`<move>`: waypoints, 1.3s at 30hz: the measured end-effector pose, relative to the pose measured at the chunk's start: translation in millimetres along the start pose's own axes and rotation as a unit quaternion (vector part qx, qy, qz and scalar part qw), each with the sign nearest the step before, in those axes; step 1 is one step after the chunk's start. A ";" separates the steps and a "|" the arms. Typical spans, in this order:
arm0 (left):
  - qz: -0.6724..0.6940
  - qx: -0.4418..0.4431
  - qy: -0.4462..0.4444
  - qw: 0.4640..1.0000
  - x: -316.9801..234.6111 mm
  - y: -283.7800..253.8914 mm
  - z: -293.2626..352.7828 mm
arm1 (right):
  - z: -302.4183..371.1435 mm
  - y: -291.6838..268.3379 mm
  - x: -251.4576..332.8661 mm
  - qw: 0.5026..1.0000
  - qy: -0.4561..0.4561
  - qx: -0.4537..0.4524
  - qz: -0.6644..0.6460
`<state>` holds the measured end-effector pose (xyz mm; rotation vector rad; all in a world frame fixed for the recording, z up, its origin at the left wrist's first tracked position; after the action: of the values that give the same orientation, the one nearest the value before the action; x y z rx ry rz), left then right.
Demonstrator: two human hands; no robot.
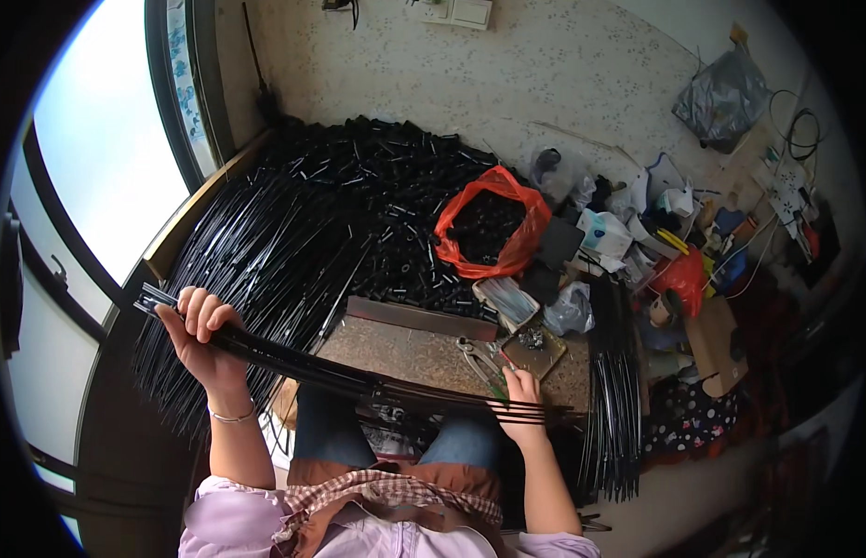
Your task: Assembling the metal ribs and hubs of umbrellas at a factory workbench.
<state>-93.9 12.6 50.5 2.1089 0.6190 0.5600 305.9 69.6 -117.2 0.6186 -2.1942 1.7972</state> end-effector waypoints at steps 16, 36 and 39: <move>-0.311 -0.362 -0.746 0.464 34.2 -226.6 287.4 | 9.6 -94.4 147.0 0.746 0.001 -0.135 -0.652; -0.460 0.324 -0.274 0.780 165.5 -53.7 83.0 | -17.7 -47.0 119.7 0.760 0.063 -0.040 -0.646; -0.497 0.259 -0.317 0.765 227.7 -120.2 58.8 | -43.3 -32.6 83.5 0.656 0.126 -0.031 -0.743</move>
<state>90.3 177.6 -42.2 1.8689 1.4166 -0.9848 243.8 92.4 -42.8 1.4055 -0.7749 0.7280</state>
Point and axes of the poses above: each hand's wrist, its own z-axis away from the middle knuckle, its own y-axis out of the palm, x = y × z, the point moved 2 cm from there along -z, towards the middle knuckle, and after that the axes turned 14 degrees about y, right-handed, at the moved point
